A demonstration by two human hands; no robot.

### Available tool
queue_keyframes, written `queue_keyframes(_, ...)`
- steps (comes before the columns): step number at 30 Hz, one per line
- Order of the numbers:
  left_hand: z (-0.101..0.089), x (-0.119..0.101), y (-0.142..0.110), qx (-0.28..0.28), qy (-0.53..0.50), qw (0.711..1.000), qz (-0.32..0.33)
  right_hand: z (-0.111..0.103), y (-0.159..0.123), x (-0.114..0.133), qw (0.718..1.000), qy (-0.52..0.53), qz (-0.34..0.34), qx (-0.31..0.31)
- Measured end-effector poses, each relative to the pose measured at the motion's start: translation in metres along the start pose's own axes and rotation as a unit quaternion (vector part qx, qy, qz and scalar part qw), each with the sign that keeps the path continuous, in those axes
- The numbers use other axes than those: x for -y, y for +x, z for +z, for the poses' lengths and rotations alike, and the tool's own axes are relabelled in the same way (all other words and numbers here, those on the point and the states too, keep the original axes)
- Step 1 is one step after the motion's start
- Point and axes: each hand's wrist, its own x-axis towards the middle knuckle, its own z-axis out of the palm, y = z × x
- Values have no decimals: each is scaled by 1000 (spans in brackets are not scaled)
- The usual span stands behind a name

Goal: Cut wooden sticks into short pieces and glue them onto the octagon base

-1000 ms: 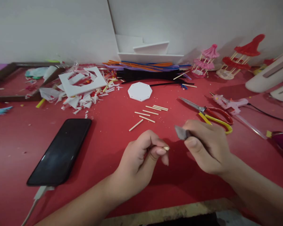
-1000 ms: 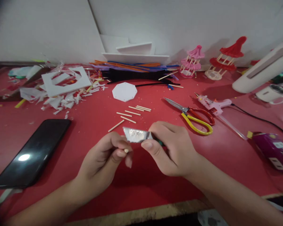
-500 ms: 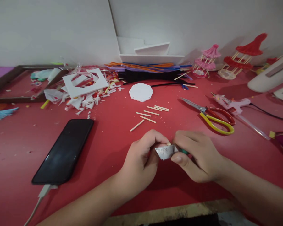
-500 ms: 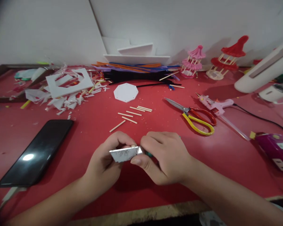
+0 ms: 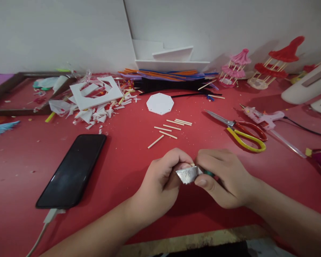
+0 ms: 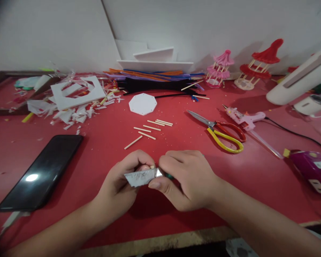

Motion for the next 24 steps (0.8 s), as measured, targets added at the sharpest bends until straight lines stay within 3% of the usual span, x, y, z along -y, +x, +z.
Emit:
queue_keyframes(8, -1, -3, 3, 29, -60, 998, -17, -1, -1, -2, 1000, -10, 10, -9)
queue_keyframes(12, 0, -6, -2, 52, -52, 997, -2, -11, 0, -13, 992, -53, 61, -96)
queue_keyframes(14, 0, -6, -2, 36, -52, 998, -8, -14, 0, -15, 987, -67, 62, -131)
queue_keyframes(19, 2, 0, 2, -39, -67, 997, -17, -5, 0, -5, 998, -53, 8, -46)
queue_keyframes(24, 4, 2, 4, -48, -61, 997, -5, 3, -1, 2, 999, -48, -7, -14)
